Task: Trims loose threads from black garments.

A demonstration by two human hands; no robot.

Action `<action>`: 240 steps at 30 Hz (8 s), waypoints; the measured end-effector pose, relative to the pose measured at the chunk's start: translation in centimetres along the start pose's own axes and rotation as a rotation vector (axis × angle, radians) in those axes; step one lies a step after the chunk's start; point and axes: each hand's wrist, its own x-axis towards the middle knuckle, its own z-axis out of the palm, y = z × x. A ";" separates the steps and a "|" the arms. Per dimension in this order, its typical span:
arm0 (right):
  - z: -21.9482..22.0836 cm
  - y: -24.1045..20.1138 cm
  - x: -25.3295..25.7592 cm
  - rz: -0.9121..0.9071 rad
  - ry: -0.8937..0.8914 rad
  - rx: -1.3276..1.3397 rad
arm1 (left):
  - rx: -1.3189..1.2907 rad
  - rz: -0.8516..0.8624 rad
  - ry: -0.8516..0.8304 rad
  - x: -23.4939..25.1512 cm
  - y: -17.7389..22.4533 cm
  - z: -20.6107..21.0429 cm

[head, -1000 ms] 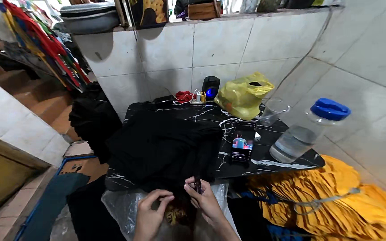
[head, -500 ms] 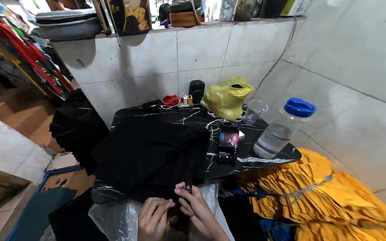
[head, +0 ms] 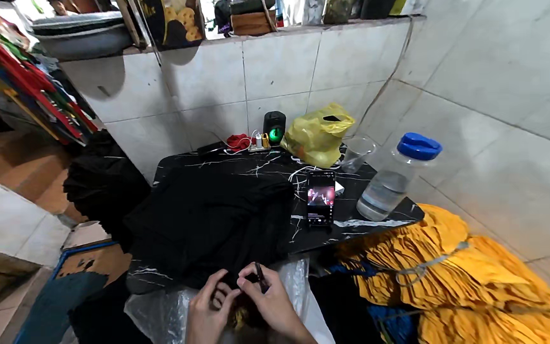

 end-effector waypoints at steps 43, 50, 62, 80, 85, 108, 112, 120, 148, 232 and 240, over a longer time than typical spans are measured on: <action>-1.4 3.9 -1.9 0.300 0.034 0.070 | 0.140 0.252 -0.289 2.6 -5.0 -1.6; -1.8 3.7 -1.9 0.152 0.020 -0.180 | 0.218 0.318 -0.042 1.7 -3.7 -1.7; -1.0 2.7 -2.6 0.074 0.048 -0.247 | -0.564 -0.129 0.317 -0.7 2.8 3.9; -1.1 2.5 -2.2 0.032 -0.033 -0.193 | -0.349 -0.059 0.320 -1.7 2.5 4.5; -1.0 2.5 -2.0 0.031 -0.082 -0.091 | -0.317 0.014 0.286 -1.4 2.8 4.4; -0.6 1.5 -2.1 0.125 -0.060 -0.391 | -0.499 -0.147 0.325 -1.7 2.7 3.9; -0.2 -0.1 -2.1 0.208 -0.007 -0.599 | -0.516 -0.158 0.305 -2.1 3.1 4.2; -0.2 0.9 -2.9 0.079 0.046 -0.490 | -0.531 -0.108 0.302 -2.4 2.9 4.2; 0.1 2.0 -2.3 0.053 0.051 -0.353 | -0.584 -0.127 0.235 -2.1 2.0 3.7; 1.1 1.3 -1.5 -0.079 0.075 -0.452 | -0.503 -0.157 0.168 -2.9 2.7 1.5; -1.8 2.5 -1.0 0.050 -0.030 -0.009 | -0.060 0.058 -0.230 -2.5 -0.9 -1.8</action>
